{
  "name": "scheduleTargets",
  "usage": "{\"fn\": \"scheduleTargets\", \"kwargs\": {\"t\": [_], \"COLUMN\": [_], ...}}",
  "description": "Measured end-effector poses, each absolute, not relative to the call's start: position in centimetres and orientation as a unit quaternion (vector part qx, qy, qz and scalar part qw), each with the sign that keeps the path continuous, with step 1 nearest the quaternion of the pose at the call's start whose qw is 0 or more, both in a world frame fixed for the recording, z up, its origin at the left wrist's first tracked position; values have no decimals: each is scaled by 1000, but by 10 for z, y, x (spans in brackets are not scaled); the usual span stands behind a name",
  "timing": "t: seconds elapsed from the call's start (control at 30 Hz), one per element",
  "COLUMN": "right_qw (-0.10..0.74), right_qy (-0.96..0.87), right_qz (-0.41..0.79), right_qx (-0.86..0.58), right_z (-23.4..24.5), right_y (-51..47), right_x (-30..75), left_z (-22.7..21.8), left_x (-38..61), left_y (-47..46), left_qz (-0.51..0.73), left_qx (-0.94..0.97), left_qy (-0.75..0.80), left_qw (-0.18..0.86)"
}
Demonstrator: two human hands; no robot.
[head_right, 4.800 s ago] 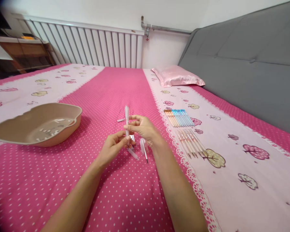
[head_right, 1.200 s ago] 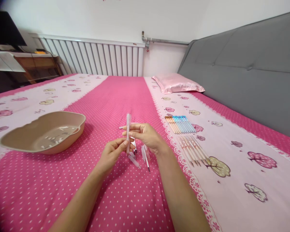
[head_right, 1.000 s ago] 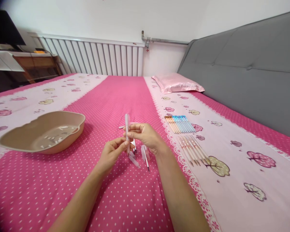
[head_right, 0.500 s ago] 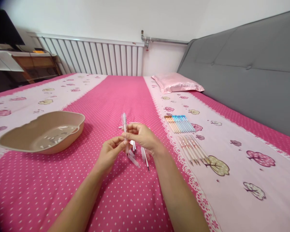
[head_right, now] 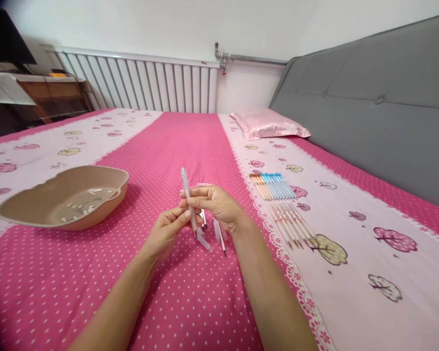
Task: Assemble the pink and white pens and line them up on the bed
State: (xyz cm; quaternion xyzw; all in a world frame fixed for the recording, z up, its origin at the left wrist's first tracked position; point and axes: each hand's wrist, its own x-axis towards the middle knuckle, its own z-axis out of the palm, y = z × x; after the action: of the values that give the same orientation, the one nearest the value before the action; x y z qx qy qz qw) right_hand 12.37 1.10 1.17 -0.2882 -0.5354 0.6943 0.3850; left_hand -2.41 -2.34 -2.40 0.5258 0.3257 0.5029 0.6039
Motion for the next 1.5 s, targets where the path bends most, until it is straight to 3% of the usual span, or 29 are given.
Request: {"fn": "scheduleTargets", "kwargs": {"t": [0.73, 1.5], "right_qw": [435, 430], "right_qy": [-512, -517], "right_qz": [615, 664], "right_qx": [-413, -328], "right_z": [9, 17], "right_y": [6, 6], "right_x": [100, 113], "left_z": [-29, -28], "left_x": [-21, -26], "left_y": [-22, -24], "left_qz": [585, 508], "left_qx": [439, 522], "left_qy": [467, 342], "left_qw": [497, 594]}}
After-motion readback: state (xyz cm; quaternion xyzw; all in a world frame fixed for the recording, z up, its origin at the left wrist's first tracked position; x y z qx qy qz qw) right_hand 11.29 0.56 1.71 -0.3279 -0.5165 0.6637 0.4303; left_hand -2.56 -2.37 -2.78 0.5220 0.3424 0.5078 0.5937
